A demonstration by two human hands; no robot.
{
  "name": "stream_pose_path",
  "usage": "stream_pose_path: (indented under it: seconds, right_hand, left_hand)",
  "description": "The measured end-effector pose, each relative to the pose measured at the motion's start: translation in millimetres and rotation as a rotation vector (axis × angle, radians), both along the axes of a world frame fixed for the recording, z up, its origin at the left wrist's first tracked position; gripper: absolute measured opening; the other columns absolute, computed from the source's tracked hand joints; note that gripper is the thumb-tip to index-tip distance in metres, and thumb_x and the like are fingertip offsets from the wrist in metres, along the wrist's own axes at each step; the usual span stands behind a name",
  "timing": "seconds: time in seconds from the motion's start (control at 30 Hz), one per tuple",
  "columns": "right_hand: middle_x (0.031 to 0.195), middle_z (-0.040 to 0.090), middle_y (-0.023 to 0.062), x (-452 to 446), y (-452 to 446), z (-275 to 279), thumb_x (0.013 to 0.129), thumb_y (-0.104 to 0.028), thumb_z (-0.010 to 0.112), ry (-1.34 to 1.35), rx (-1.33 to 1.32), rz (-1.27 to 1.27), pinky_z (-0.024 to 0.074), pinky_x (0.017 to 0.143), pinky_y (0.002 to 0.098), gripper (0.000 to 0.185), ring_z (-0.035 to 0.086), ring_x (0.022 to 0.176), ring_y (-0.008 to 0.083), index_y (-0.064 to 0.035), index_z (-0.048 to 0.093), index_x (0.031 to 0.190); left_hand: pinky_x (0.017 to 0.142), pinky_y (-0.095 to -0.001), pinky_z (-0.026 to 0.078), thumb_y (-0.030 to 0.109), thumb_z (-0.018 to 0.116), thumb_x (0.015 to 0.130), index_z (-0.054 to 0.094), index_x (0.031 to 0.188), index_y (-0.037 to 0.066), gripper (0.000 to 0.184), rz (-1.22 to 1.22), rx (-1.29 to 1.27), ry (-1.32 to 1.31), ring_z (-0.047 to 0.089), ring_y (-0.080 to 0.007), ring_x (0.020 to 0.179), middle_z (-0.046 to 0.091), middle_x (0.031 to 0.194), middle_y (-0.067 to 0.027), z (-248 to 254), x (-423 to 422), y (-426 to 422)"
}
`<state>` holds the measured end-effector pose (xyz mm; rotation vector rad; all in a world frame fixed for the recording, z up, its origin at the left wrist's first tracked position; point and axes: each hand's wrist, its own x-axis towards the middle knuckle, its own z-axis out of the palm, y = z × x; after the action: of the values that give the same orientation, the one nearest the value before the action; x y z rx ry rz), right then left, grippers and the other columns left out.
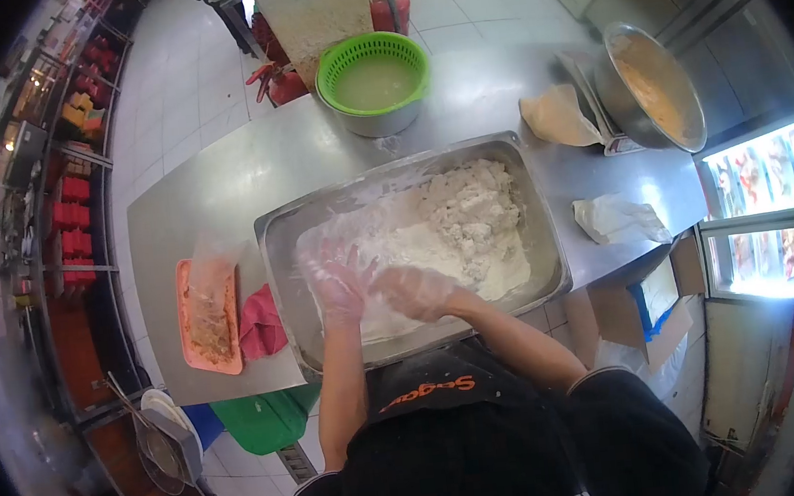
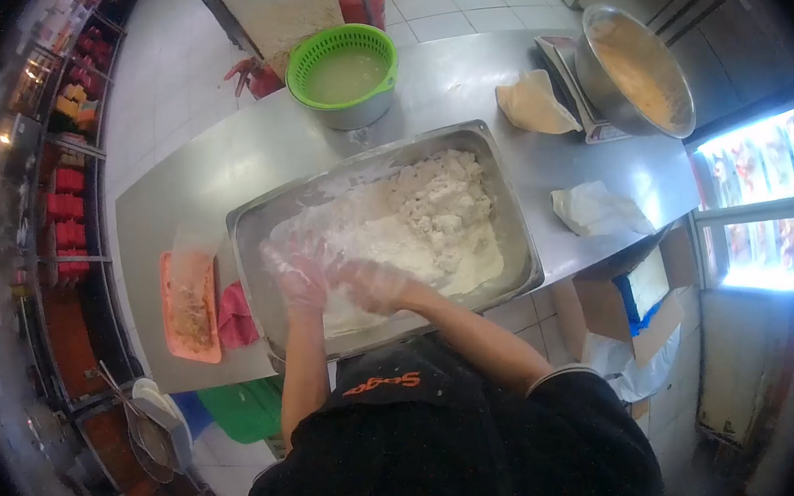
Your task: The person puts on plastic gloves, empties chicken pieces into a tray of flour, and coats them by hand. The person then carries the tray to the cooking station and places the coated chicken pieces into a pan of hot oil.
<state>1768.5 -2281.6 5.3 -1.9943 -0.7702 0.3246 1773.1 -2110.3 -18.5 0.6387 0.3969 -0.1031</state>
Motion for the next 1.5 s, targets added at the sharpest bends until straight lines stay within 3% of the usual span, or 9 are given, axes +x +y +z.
stream_pose_path:
  seconds: [0.23,0.53,0.8,1.0,1.07,1.1,1.2,1.33,1.5]
  right_hand:
    - [0.090,0.069,0.0234,22.5,-100.2,20.6,0.096,-0.044,0.055,0.090,-0.781,-0.588,0.0549,0.077,0.0517,0.042,0.068,0.081,0.0401,-0.0064,0.061,0.112]
    - [0.144,0.045,0.0230,94.0,-101.5,-59.6,0.083,-0.045,0.072,-0.114,-1.108,-0.848,0.0440,0.105,0.0450,0.078,0.045,0.133,0.0410,-0.0151,0.039,0.148]
    - [0.139,0.054,0.0152,104.0,-156.5,29.0,0.084,-0.033,0.072,0.230,-0.716,-0.620,0.0425,0.107,0.0441,0.059,0.050,0.130,0.0341,-0.0125,0.055,0.136]
    - [0.125,0.067,0.0135,90.9,-177.9,65.6,0.085,-0.017,0.071,0.039,-0.321,-0.597,0.0457,0.104,0.0386,0.043,0.061,0.121,0.0274,-0.0046,0.064,0.126]
    - [0.105,0.072,0.0145,84.5,-190.5,69.9,0.089,-0.027,0.067,-0.155,-0.807,-0.737,0.0515,0.084,0.0426,0.033,0.067,0.095,0.0284,-0.0003,0.069,0.109]
    - [0.105,0.072,0.0145,88.0,-178.7,64.9,0.089,-0.027,0.067,-0.234,-0.800,-0.706,0.0515,0.084,0.0427,0.033,0.067,0.095,0.0286,-0.0005,0.069,0.108]
    - [0.104,0.071,0.0146,97.3,-108.5,46.9,0.090,-0.027,0.065,-0.387,-0.639,-0.511,0.0514,0.083,0.0430,0.032,0.067,0.094,0.0291,-0.0013,0.069,0.108]
    - [0.103,0.071,0.0147,82.6,-8.4,34.5,0.090,-0.027,0.064,-0.467,-0.643,-0.362,0.0514,0.083,0.0434,0.030,0.067,0.094,0.0298,-0.0022,0.069,0.108]
    - [0.101,0.070,0.0148,50.9,53.1,37.0,0.091,-0.027,0.061,-0.491,-0.672,-0.276,0.0513,0.082,0.0440,0.029,0.066,0.093,0.0306,-0.0035,0.068,0.107]
  left_hand:
    - [0.085,-0.0298,0.051,0.028,0.067,0.095,0.070,0.113,0.005,0.029,-0.331,1.006,0.369,0.067,-0.0185,0.090,0.072,0.095,-0.0062,38.5,-21.9,-6.0]
    - [0.090,-0.0323,0.050,0.024,0.064,0.097,0.066,0.117,0.000,0.032,-0.079,1.623,0.033,0.066,-0.0189,0.097,0.071,0.107,-0.0108,119.3,-66.5,28.2]
    - [0.101,-0.0330,0.047,0.013,0.064,0.095,0.061,0.124,-0.005,0.034,0.340,1.224,0.132,0.063,-0.0223,0.114,0.067,0.122,-0.0166,125.6,-105.4,85.4]
    - [0.104,-0.0370,0.045,0.015,0.059,0.094,0.055,0.135,-0.001,0.044,0.156,1.772,0.167,0.061,-0.0322,0.119,0.063,0.129,-0.0219,60.7,-120.1,118.1]
    - [0.102,-0.0399,0.046,0.013,0.057,0.094,0.056,0.130,-0.001,0.039,0.166,2.049,0.196,0.061,-0.0374,0.114,0.064,0.123,-0.0219,55.2,-123.4,107.9]
    - [0.099,-0.0448,0.046,0.009,0.056,0.090,0.058,0.120,0.000,0.032,0.068,1.440,0.277,0.060,-0.0369,0.109,0.064,0.115,-0.0195,81.0,-116.5,107.2]
    - [0.096,-0.0506,0.045,0.009,0.058,0.081,0.058,0.118,0.002,0.037,0.392,2.145,-0.041,0.061,-0.0378,0.105,0.063,0.114,-0.0200,-70.4,-115.4,108.2]
    - [0.067,-0.0522,0.051,0.026,0.067,0.079,0.051,0.098,-0.003,0.038,0.056,1.691,0.328,0.066,-0.0412,0.081,0.065,0.086,-0.0241,69.6,-127.1,110.9]
    - [0.075,-0.0521,0.051,0.028,0.066,0.082,0.057,0.101,-0.004,0.038,0.000,1.585,0.315,0.066,-0.0416,0.086,0.065,0.085,-0.0247,64.4,-141.3,119.8]
